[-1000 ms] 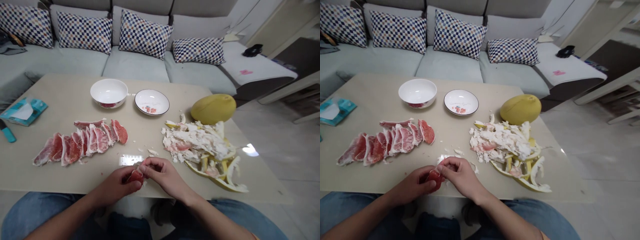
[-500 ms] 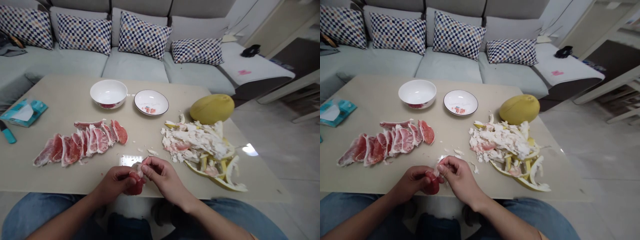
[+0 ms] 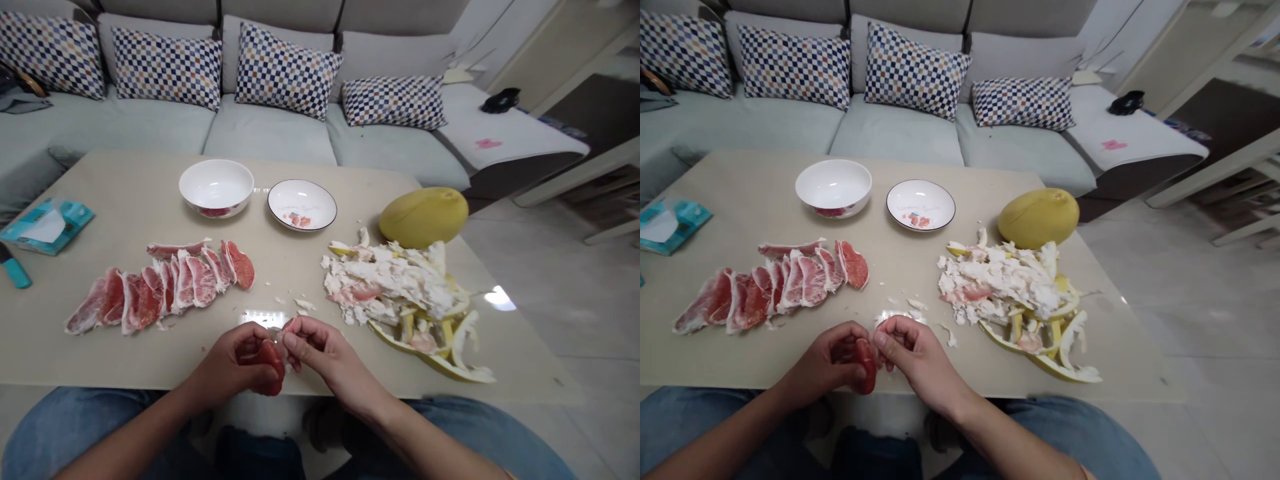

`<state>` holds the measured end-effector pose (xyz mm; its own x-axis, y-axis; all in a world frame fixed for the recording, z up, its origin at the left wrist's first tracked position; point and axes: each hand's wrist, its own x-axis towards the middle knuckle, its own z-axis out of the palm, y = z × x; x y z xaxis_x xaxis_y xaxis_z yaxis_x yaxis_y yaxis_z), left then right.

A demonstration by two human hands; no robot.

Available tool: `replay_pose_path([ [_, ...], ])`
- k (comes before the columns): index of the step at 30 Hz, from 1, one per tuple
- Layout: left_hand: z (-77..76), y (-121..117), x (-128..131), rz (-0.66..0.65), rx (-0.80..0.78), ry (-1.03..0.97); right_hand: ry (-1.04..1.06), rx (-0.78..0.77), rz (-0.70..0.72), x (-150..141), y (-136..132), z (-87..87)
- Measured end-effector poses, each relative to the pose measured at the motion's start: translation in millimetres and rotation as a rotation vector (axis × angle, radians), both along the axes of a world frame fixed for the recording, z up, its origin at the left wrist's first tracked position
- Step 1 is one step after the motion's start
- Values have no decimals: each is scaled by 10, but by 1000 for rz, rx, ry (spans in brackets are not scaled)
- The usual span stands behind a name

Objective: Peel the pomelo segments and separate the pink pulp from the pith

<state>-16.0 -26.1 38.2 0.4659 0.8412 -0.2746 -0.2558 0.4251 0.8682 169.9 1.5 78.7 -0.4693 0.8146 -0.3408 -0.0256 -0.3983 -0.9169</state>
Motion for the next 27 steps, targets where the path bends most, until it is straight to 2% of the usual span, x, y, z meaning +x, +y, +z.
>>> replay_pose_path([
  [5,4,-29,-16,-11,223,98,67,-26,-30,-6,-20,-9],
  [7,-22,-70,-10,9,252,191,67,-21,-19,-11,-27,1],
  [10,-58,-123,10,41,243,301,26,35,2,-20,-41,26],
  [16,-31,-129,41,77,205,195,-25,123,-40,-40,-82,14],
  [22,9,-132,51,23,97,122,12,103,-64,-43,-94,21],
  [27,-35,-123,56,20,145,124,-41,3,63,-20,-57,70],
])
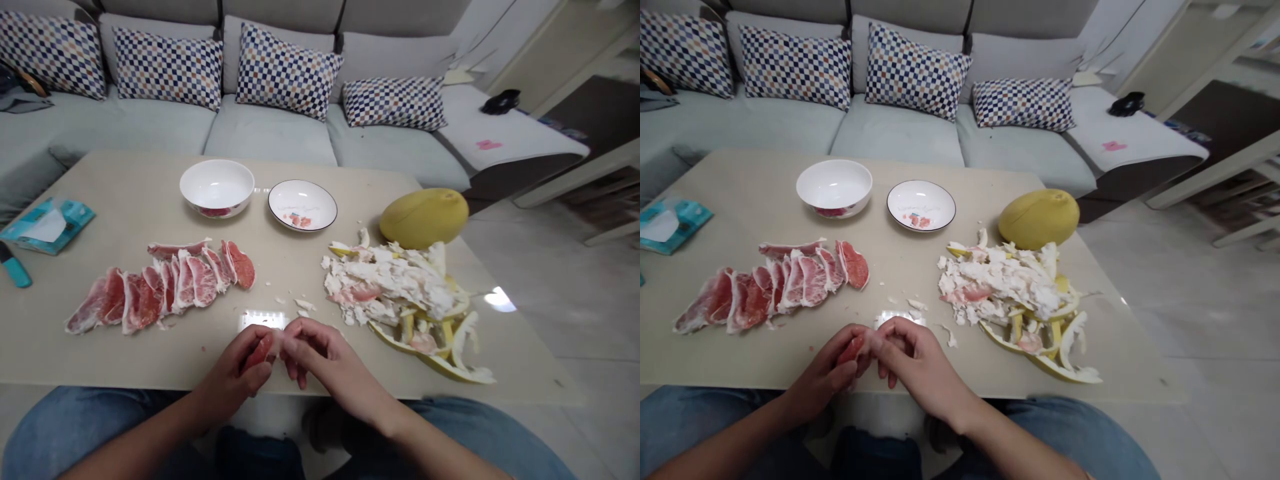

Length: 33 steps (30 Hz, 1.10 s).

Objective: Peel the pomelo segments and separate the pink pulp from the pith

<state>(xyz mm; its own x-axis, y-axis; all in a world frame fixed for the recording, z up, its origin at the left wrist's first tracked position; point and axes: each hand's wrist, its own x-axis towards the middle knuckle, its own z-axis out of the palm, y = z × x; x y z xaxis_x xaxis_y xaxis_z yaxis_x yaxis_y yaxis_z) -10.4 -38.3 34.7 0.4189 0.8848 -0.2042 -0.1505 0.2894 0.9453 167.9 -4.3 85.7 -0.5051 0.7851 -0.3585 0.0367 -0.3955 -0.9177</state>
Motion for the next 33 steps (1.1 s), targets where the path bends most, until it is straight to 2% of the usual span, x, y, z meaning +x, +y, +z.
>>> replay_pose_path([
  [4,-20,-6,16,32,174,123,-92,-28,131,-4,-9,-7],
  [8,-4,-38,32,-11,272,285,-196,110,197,-12,-38,-40],
  [13,-6,-46,31,-5,277,434,-249,293,186,-13,-44,-80],
  [16,-20,-30,13,4,264,469,-246,325,199,-17,-32,-83],
  [20,-17,-9,-7,-1,227,446,-273,338,96,-30,-42,-111],
  [26,55,-31,5,-38,201,264,-188,426,-30,-76,-127,-182],
  [33,100,-56,-4,-68,89,163,-28,232,-54,-123,-181,-224],
])
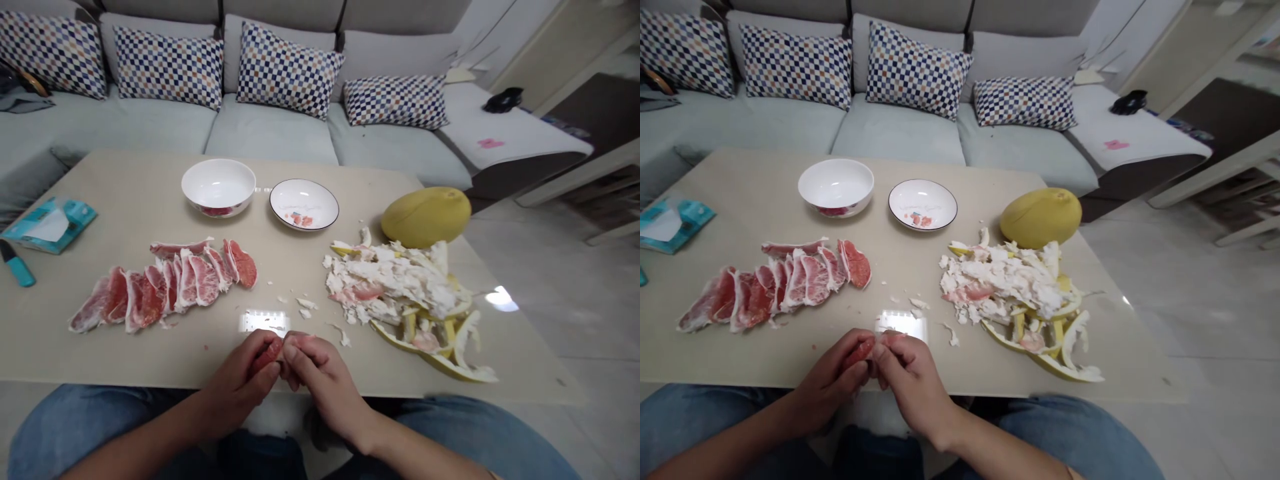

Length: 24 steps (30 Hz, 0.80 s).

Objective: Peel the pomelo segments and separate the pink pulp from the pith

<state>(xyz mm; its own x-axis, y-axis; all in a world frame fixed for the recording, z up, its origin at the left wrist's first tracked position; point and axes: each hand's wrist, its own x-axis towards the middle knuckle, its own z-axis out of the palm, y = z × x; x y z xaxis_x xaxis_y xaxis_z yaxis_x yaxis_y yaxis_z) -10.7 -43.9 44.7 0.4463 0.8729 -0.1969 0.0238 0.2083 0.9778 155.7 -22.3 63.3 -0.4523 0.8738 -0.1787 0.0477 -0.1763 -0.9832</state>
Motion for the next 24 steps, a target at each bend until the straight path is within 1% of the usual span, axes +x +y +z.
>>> replay_pose_path([
  [2,27,10,-8,7,27,49,9,1,7,0,2,-5],
  [3,46,15,-12,14,53,85,-11,39,8,4,5,-4],
  [4,67,19,-15,20,79,120,-47,110,5,10,10,-1],
  [5,89,21,-17,22,96,146,-91,215,-1,18,15,4],
  [7,123,14,-15,16,89,155,-170,486,-10,36,23,21],
  [9,132,-8,-5,0,6,89,-205,720,-11,50,26,42],
  [10,126,-22,3,-9,-57,30,-208,786,-9,54,26,52],
  [11,113,-36,12,-16,-123,-38,-207,815,-5,56,24,61],
  [13,76,-58,30,-16,-221,-155,-202,788,-4,52,21,74],
  [15,40,-64,42,8,-258,-217,-192,716,-5,43,20,81],
  [19,22,-45,37,55,-251,-211,-128,559,5,28,29,89],
  [24,40,-27,27,49,-241,-197,-74,444,14,34,31,82],
])
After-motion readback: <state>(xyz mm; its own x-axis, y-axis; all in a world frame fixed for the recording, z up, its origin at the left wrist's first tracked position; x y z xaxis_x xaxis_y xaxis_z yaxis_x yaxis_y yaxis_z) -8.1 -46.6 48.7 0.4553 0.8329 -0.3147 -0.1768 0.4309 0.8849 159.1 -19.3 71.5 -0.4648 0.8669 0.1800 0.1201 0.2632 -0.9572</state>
